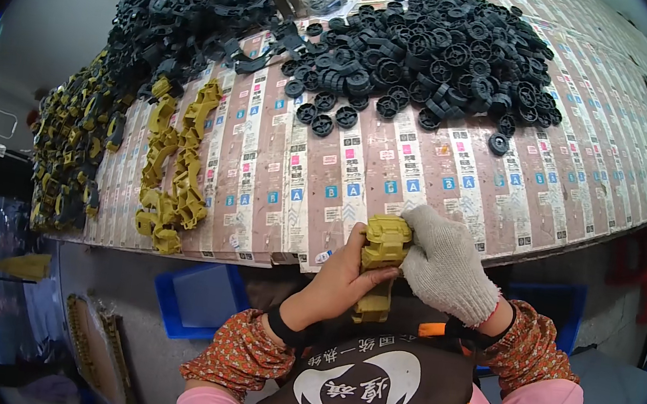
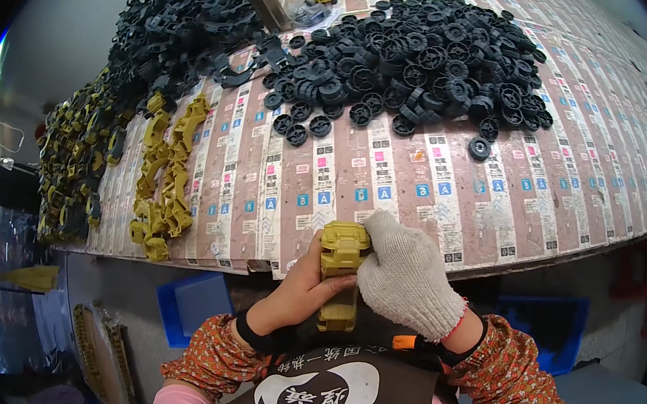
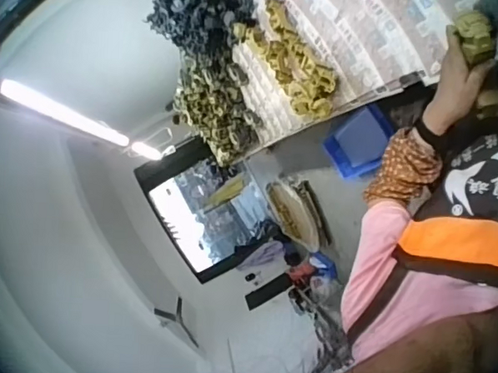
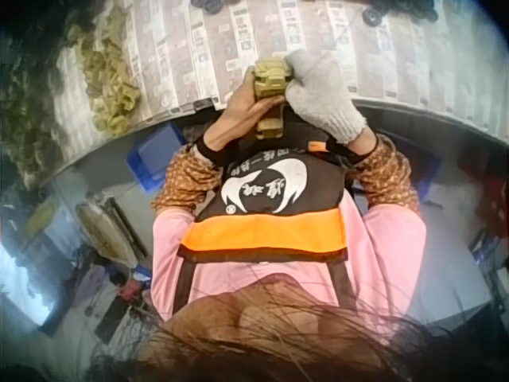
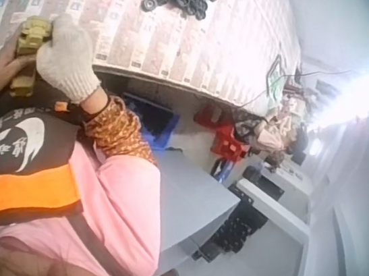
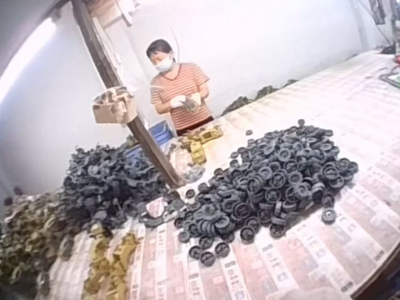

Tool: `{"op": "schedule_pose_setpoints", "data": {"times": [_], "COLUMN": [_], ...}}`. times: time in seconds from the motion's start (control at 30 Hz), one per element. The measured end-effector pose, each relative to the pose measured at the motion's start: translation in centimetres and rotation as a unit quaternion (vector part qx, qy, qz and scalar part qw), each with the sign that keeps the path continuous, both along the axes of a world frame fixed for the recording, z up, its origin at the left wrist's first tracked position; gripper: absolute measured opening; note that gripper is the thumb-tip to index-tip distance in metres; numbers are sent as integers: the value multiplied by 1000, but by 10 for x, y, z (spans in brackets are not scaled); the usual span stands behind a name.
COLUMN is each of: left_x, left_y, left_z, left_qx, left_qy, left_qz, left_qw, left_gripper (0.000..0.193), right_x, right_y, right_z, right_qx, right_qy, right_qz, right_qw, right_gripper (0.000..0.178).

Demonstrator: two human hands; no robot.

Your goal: The person sits at a table and repeatedly picks up yellow plastic frames and black circular inserts. They press the black inserts into the yellow frames by hand, one at a time, and place the assembled units back on the table. The task involves repetitive manual assembly of small plastic components.

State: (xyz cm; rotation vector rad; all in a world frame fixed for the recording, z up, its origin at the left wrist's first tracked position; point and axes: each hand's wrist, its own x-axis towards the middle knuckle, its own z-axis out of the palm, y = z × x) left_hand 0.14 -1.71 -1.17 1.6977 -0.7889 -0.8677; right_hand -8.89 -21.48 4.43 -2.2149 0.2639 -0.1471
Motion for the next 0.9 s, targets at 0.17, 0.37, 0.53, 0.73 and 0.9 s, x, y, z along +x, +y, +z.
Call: {"op": "schedule_pose_setpoints", "data": {"times": [0.17,0.37,0.53,0.73,0.9], "left_x": [0,14,17,16,14], "left_y": [-11,-12,-10,-8,-13], "left_z": [6,11,12,7,15], "left_qx": [-58,-100,-156,-209,-243], "left_qy": [160,316,346,386,364], "left_qz": [32,175,207,240,278], "left_qw": [985,927,902,866,855], "left_gripper": [65,51,49,41,40], "right_x": [9,26,31,16,-1], "right_y": [-60,-155,-162,-100,-20], "right_z": [14,-14,-31,-4,30], "right_qx": [121,-370,-390,-64,344], "right_qy": [68,-44,40,50,186], "right_qz": [-29,-145,-87,-82,31], "right_qw": [990,917,916,993,920], "right_gripper": [22,24,22,32,41]}}
